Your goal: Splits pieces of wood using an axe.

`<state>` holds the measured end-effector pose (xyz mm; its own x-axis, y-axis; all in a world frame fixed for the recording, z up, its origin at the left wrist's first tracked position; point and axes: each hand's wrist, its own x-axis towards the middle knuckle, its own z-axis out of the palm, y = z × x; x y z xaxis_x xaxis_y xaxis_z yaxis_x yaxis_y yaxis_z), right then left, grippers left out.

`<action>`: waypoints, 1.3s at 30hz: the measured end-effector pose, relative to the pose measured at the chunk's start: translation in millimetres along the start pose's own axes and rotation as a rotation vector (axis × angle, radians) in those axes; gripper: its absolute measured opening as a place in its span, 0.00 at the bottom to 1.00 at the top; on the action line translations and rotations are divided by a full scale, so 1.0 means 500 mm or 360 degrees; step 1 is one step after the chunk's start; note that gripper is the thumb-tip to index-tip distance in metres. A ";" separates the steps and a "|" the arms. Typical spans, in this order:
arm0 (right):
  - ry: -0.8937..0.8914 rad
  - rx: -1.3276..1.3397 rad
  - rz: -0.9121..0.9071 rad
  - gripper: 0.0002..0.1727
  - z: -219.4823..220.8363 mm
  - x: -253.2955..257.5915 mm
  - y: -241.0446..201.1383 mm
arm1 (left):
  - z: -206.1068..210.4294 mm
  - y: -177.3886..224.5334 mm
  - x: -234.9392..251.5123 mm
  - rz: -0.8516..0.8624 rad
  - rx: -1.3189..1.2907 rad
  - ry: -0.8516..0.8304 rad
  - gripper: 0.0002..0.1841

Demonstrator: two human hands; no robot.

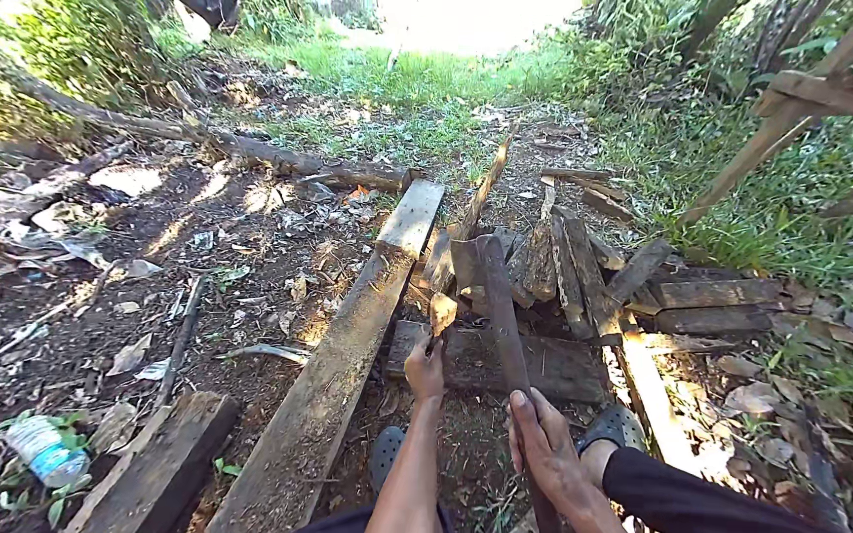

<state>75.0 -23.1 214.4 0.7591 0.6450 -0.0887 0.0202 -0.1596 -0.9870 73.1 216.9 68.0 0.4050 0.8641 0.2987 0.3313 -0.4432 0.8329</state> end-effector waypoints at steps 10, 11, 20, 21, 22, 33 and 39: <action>0.0187 0.0005 -0.0450 0.36 0.044 -0.005 -0.079 | -0.012 -0.011 -0.008 0.0048 -0.0024 0.0010 0.11; 0.0210 0.0039 -0.0561 0.35 0.044 -0.003 -0.094 | -0.012 -0.010 -0.009 0.0035 -0.0021 0.0017 0.11; 0.0100 -0.0349 -0.0073 0.38 0.058 0.020 0.012 | -0.014 -0.011 -0.012 0.0014 0.0042 0.0047 0.11; 0.0016 -0.0446 0.0159 0.40 0.057 0.028 0.042 | -0.013 -0.008 -0.013 0.0029 0.0048 0.0040 0.11; -0.0014 -0.0467 0.0271 0.42 0.058 0.037 0.063 | -0.012 -0.004 -0.011 0.0037 0.0057 0.0029 0.11; -0.0048 -0.0417 0.0263 0.43 0.061 0.027 0.086 | -0.023 0.001 -0.020 0.0029 0.0092 0.0011 0.12; -0.0158 -0.0296 0.0417 0.42 0.041 0.015 0.023 | -0.023 -0.003 -0.020 0.0027 0.0097 -0.0007 0.12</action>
<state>67.7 -4.8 199.4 0.6871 0.6322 -0.3581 -0.0420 -0.4575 -0.8882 58.9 211.5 69.1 0.4144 0.8554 0.3106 0.3758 -0.4717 0.7977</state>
